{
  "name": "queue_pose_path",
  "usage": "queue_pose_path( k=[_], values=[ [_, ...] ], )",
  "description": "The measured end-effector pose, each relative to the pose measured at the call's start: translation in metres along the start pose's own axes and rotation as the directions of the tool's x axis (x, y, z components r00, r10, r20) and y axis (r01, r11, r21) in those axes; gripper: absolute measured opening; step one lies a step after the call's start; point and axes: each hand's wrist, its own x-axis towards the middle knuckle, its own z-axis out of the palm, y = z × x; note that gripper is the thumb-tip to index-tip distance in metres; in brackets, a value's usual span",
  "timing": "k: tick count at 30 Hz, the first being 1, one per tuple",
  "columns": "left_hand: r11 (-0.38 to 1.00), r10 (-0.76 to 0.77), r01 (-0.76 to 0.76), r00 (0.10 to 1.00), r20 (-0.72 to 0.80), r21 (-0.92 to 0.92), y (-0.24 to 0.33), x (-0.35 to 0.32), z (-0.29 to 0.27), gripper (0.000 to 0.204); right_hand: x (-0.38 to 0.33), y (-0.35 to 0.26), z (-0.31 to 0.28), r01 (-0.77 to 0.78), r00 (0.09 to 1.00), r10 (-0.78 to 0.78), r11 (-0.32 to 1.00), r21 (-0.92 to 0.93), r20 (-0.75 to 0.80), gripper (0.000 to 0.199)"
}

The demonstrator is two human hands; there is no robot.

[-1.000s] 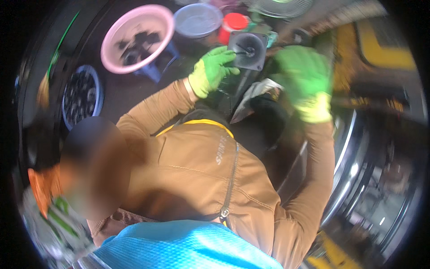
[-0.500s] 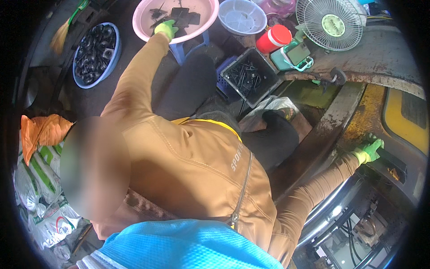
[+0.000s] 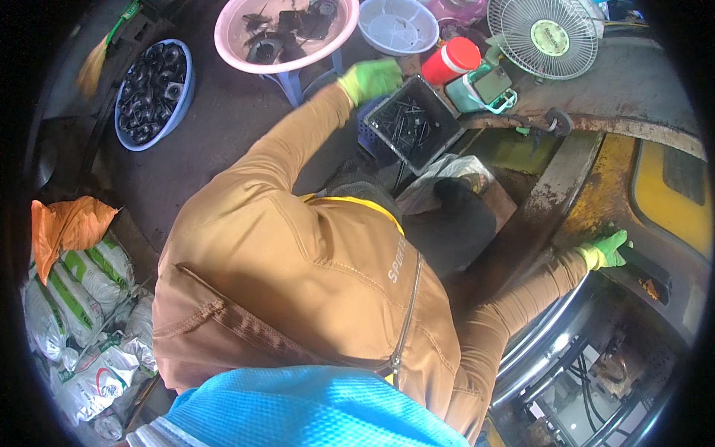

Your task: The person repeatedly picks up small black metal parts from a pink basin and grinds them against a rotating grinding wheel. After grinding, the parts are placed into a white bucket. The process is repeated for multiple parts.

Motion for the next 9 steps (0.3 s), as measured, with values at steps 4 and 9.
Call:
queue_pose_path(
  k=[4,9],
  values=[
    [0.817,0.049,0.258,0.859,0.509,-0.515,0.112,-0.027,0.004,0.032,-0.028,-0.012,-0.017,-0.112,0.99,0.094,0.978,-0.175,-0.104,0.087],
    [0.715,0.08,0.445,0.715,0.695,-0.54,0.123,-0.026,0.016,0.043,-0.061,-0.028,-0.048,0.028,0.974,-0.035,0.999,-0.033,-0.222,0.075]
  ],
)
